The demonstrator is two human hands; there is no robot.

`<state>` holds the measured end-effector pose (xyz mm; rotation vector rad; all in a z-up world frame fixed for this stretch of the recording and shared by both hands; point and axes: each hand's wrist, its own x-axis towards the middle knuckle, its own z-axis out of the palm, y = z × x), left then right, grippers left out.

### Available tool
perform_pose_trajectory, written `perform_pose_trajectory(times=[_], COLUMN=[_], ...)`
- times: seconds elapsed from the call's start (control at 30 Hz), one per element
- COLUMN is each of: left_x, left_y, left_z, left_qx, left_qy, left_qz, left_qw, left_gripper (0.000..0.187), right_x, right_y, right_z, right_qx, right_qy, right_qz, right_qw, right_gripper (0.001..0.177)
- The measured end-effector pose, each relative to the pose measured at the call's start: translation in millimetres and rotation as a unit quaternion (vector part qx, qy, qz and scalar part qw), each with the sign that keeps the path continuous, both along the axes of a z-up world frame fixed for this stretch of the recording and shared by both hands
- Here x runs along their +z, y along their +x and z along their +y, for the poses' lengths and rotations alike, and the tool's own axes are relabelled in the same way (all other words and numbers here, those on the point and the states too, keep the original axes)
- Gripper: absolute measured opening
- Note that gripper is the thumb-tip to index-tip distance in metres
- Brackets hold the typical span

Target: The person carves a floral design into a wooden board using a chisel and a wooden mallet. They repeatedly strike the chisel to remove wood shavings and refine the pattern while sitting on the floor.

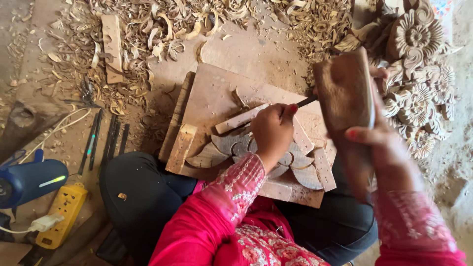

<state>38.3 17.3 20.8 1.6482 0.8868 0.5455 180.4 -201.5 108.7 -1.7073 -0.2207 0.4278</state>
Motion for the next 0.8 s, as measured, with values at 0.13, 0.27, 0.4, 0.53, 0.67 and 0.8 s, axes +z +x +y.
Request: perform_pose_trajectory(times=[0.13,0.27,0.4,0.53,0.67,0.8], left_x=[-5.5,-9.8,-15.3,-24.6,-28.8,-37.6], left_y=[3.3,8.6,16.4,19.0,20.5,21.2], left_z=[-2.2,0.4,3.7,-0.1,1.3,-1.9], left_qx=[0.042,0.078,0.113,0.135,0.132,0.139], left_qy=[0.048,0.059,0.077,0.049,0.064,0.081], left_qz=[-0.008,-0.005,0.008,0.016,0.029,0.029], left_qw=[0.998,0.995,0.991,0.99,0.989,0.987], left_gripper=[0.029,0.029,0.03,0.028,0.028,0.023], right_x=[25.8,36.5,34.0,22.3,43.2,56.3], right_y=[-3.1,-2.0,9.6,7.8,9.9,13.7], right_z=[27.3,65.3,84.4,106.0,116.5,121.4], right_qx=[0.024,0.044,0.121,0.245,0.201,0.059], right_qy=[0.026,0.066,-0.072,-0.201,-0.232,0.031], right_qz=[0.059,0.035,0.051,-0.121,-0.039,0.07], right_qw=[0.998,0.996,0.989,0.941,0.951,0.995], right_gripper=[0.023,0.042,0.085,0.106,0.109,0.091])
